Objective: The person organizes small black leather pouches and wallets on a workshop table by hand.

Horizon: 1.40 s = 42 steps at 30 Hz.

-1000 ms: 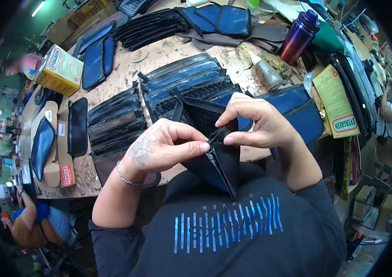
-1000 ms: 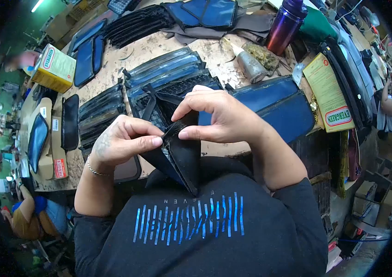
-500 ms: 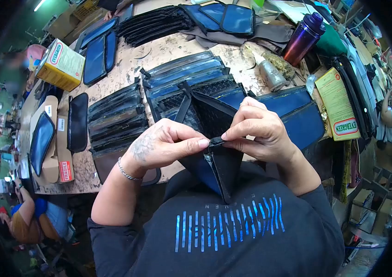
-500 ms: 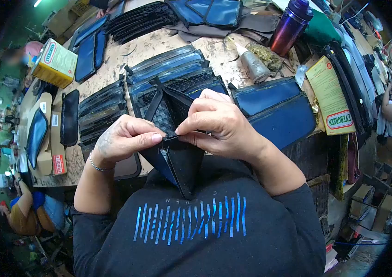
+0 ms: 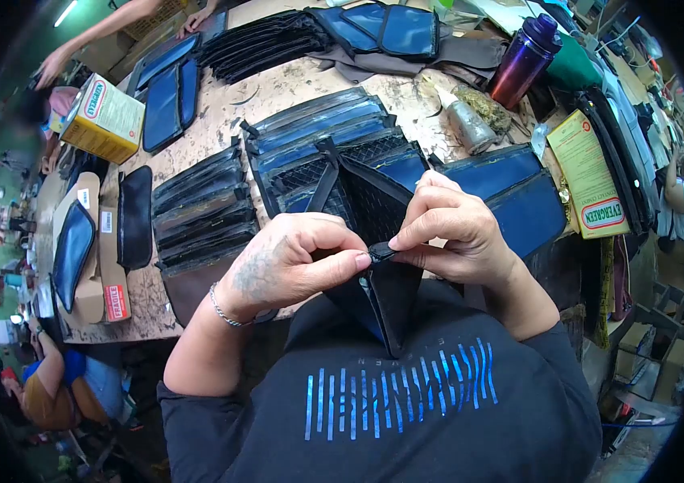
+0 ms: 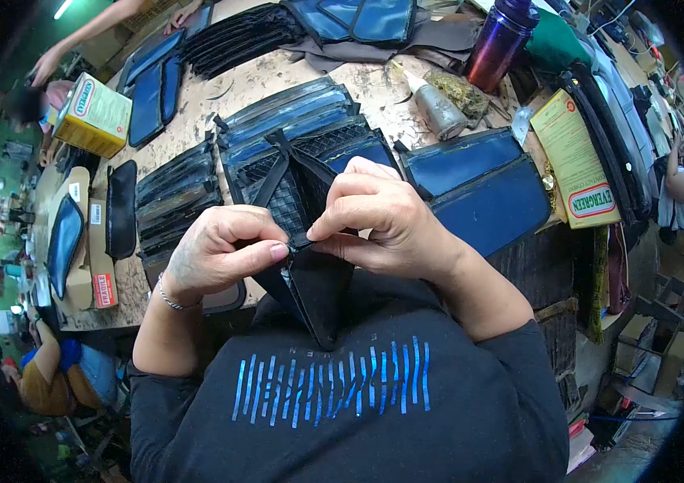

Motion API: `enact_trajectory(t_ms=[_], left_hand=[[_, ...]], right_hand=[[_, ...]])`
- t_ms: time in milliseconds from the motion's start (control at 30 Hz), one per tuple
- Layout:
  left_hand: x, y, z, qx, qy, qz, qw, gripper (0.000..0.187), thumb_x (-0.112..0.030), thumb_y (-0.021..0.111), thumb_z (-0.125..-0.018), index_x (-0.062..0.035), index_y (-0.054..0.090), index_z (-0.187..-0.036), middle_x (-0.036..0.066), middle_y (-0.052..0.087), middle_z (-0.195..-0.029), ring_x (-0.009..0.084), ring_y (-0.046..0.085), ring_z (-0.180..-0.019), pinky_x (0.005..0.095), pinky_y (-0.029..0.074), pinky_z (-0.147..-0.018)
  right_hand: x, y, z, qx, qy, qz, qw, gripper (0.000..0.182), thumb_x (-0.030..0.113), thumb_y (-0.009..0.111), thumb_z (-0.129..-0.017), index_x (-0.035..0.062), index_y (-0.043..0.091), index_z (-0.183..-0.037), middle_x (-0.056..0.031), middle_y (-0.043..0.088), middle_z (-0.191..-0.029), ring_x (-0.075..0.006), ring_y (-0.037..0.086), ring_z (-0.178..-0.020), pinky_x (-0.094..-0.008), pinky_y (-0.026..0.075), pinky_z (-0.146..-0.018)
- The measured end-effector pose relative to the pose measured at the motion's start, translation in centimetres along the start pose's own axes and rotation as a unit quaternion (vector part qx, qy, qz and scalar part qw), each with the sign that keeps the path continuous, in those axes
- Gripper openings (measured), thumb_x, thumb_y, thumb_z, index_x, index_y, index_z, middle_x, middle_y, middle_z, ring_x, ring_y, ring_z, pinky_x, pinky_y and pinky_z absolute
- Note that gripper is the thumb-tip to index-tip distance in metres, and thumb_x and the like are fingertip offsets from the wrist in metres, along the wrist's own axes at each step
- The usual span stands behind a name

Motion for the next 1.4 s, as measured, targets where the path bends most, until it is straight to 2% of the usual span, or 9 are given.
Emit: enact_trajectory(t_ms=[267,433,500,667,800,967,1167,1333,1400], left_hand=[[0.9,0.5,-0.1,0.045,-0.030,0.088,0.995,0.025,-0.020,0.045,-0.091,0.0015,0.055,-0.084,-0.002,0.049,-0.070,0.0060,0.043,-0.066,0.0210,0.038,-0.060],[0.5,0.7,-0.4,0.063,-0.064,0.097,0.991,0.024,-0.019,0.047,-0.091,0.0014,0.056,-0.083,-0.002,0.048,-0.069,0.0055,0.043,-0.065,0.0211,0.038,-0.058],[0.0,0.8,-0.5,0.034,-0.006,0.025,0.999,0.022,-0.018,0.049,-0.089,0.0007,0.056,-0.080,-0.001,0.049,-0.068,0.0065,0.043,-0.063,0.0216,0.037,-0.057],[-0.7,1.3,-0.5,0.031,-0.034,0.018,0.999,0.018,-0.015,0.054,-0.086,-0.0001,0.054,-0.076,0.002,0.050,-0.068,0.0086,0.045,-0.062,0.0234,0.038,-0.055],[-1.2,2.2,-0.5,-0.009,0.059,-0.068,0.996,0.011,-0.010,0.058,-0.080,-0.0025,0.052,-0.074,0.007,0.050,-0.068,0.0200,0.051,-0.063,0.0287,0.039,-0.058],[-3.1,2.7,0.0,-0.057,0.190,-0.275,0.941,0.011,-0.010,0.062,-0.074,-0.0069,0.052,-0.076,0.004,0.050,-0.072,0.0206,0.050,-0.066,0.0312,0.034,-0.062],[-4.3,3.5,0.5,-0.127,0.293,-0.396,0.861,0.013,-0.010,0.065,-0.071,-0.0078,0.053,-0.078,0.002,0.049,-0.072,0.0174,0.049,-0.061,0.0286,0.034,-0.056],[-2.8,3.9,0.9,-0.139,0.287,-0.391,0.863,0.013,-0.015,0.063,-0.073,-0.0088,0.053,-0.078,0.001,0.048,-0.072,0.0148,0.049,-0.060,0.0270,0.033,-0.055],[-2.8,3.8,0.9,-0.144,0.281,-0.392,0.864,0.013,-0.019,0.061,-0.074,-0.0105,0.053,-0.077,-0.001,0.047,-0.073,0.0128,0.048,-0.061,0.0263,0.033,-0.055]], right_hand=[[-0.3,-0.5,0.2,-0.006,0.012,-0.025,1.000,0.015,0.002,0.073,-0.061,0.0067,0.063,-0.072,-0.0003,0.055,-0.068,-0.0153,0.048,-0.066,-0.0269,0.038,-0.060],[-0.4,-0.6,0.8,-0.021,0.020,-0.039,0.999,0.017,0.000,0.073,-0.060,0.0071,0.064,-0.073,-0.0004,0.055,-0.068,-0.0150,0.049,-0.067,-0.0264,0.038,-0.061],[-0.4,-0.7,0.9,-0.019,0.022,-0.040,0.999,0.017,0.000,0.073,-0.060,0.0070,0.064,-0.073,-0.0004,0.055,-0.069,-0.0149,0.049,-0.068,-0.0264,0.038,-0.061],[-0.7,-0.9,1.1,-0.016,0.032,-0.062,0.997,0.019,-0.001,0.073,-0.059,0.0076,0.063,-0.073,-0.0002,0.055,-0.069,-0.0146,0.049,-0.069,-0.0260,0.037,-0.061],[-0.9,-1.4,1.3,0.032,0.026,-0.079,0.996,0.021,0.008,0.072,-0.064,0.0055,0.062,-0.082,-0.0031,0.059,-0.079,-0.0171,0.051,-0.076,-0.0280,0.038,-0.070],[-0.3,-2.2,0.7,0.083,-0.002,-0.173,0.981,0.043,0.024,0.074,-0.065,0.0005,0.060,-0.098,-0.0085,0.060,-0.091,-0.0233,0.051,-0.088,-0.0311,0.038,-0.082],[1.5,-1.9,-0.5,0.139,0.017,-0.049,0.989,0.028,0.022,0.074,-0.063,0.0069,0.062,-0.083,-0.0050,0.056,-0.077,-0.0233,0.049,-0.082,-0.0331,0.039,-0.076],[1.4,-1.4,-0.1,0.143,0.034,-0.024,0.989,0.029,0.024,0.075,-0.063,0.0064,0.061,-0.080,-0.0040,0.055,-0.077,-0.0225,0.049,-0.083,-0.0332,0.039,-0.075],[1.4,-1.3,-0.2,0.126,0.041,-0.106,0.986,0.041,0.038,0.076,-0.059,0.0038,0.059,-0.074,-0.0021,0.057,-0.075,-0.0228,0.050,-0.083,-0.0336,0.038,-0.075]])
Point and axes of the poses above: each hand's wrist, its own z-axis away from the middle knuckle, its own y-axis out of the palm, x = y × z, the point moved 3 cm from there along -z, towards the middle knuckle
